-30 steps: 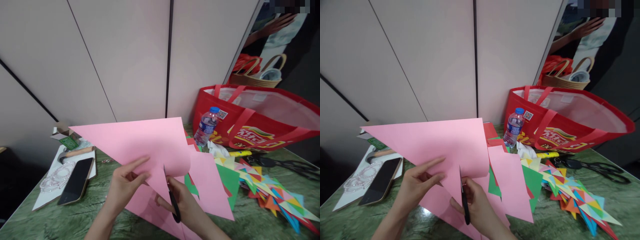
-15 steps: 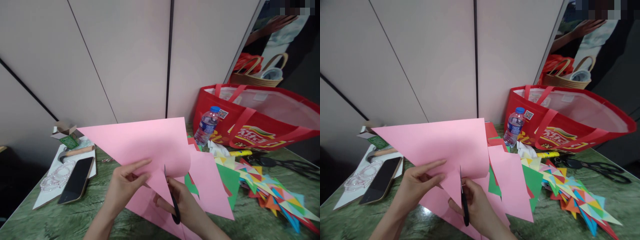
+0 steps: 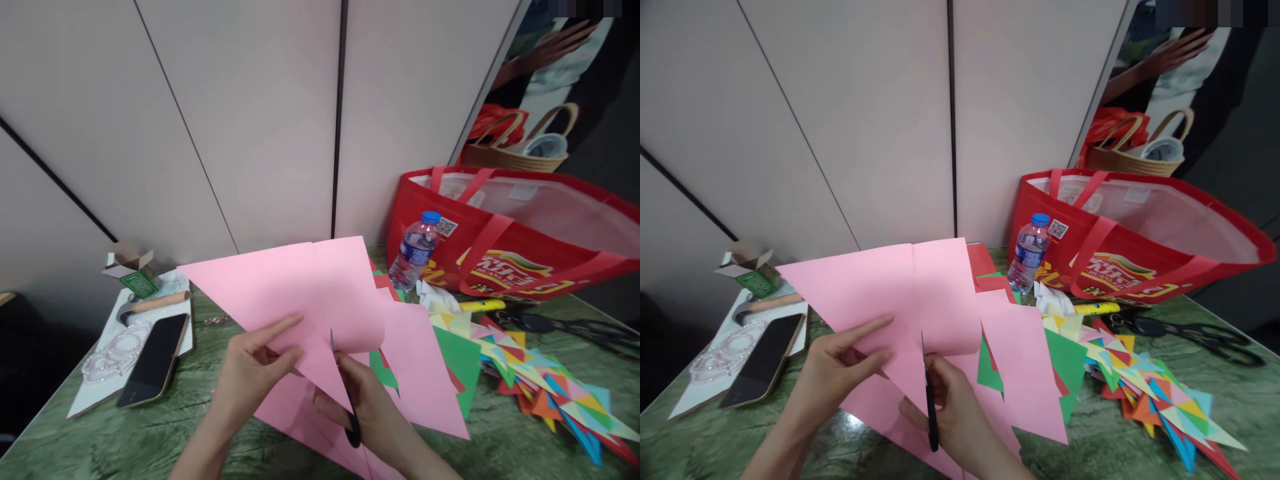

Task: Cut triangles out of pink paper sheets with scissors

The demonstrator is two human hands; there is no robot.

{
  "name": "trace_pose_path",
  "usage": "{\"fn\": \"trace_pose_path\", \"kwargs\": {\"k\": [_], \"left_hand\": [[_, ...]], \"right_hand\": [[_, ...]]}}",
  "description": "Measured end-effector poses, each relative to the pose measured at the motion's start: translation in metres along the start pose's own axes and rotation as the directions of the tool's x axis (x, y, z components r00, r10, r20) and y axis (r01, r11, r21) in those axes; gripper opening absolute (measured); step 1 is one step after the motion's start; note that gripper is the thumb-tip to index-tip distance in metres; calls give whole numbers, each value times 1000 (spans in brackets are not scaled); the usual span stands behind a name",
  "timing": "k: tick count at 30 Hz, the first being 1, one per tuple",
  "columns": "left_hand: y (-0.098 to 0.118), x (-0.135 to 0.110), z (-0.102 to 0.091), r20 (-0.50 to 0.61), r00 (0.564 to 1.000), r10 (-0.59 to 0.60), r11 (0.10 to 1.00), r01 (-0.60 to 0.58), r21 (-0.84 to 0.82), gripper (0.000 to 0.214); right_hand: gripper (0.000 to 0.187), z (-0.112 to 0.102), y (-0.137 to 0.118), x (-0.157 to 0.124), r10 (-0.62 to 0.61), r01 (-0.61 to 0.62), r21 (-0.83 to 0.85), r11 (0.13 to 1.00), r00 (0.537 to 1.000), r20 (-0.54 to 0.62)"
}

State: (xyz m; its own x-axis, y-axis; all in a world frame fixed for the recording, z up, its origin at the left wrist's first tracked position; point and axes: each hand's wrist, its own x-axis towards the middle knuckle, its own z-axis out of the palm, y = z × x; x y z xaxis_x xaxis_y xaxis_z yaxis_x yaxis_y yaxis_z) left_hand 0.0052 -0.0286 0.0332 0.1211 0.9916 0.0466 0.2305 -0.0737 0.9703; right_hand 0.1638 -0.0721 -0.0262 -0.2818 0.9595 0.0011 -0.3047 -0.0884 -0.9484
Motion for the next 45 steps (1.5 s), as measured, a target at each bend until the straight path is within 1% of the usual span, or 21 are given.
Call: {"fn": "trace_pose_path", "kwargs": {"k": [4,7,16,22,25,30,41,45], "left_hand": [[0,0,0,-9,1000,16,1000,-16,19,39],[1,0,0,-10,1000,24,999,-24,25,39],[2,-1,1,-2,1000,16,1000,-16,-12,40],[1,-1,1,-17,1000,13,1000,-13,-1,40],[1,0,2,-17,1000,10,1000,-10,-6,40],[2,-1,1,5,1000,-4,999,4,-52,41],[-1,-1,1,12,1000,-25,999,25,-32,43],[-1,-1,1,18,999,-26,999,27,-25,45]], "right_hand": [[38,1,-1,0,-19,19,-4,1000,1000,7],[39,2,-2,0,-26,26,-12,1000,1000,-11],[36,5,-3,1,0,0,-11,1000,999,-48],[37,6,-1,1,77,-76,22,997,995,-61],[39,6,0,2,106,-107,-10,994,991,-84],[42,6,-2,2,112,-115,-33,993,990,-86],[46,6,-3,1,149,-156,-69,985,984,-97],[43,7,-3,2,145,-148,-23,989,983,-113]]}}
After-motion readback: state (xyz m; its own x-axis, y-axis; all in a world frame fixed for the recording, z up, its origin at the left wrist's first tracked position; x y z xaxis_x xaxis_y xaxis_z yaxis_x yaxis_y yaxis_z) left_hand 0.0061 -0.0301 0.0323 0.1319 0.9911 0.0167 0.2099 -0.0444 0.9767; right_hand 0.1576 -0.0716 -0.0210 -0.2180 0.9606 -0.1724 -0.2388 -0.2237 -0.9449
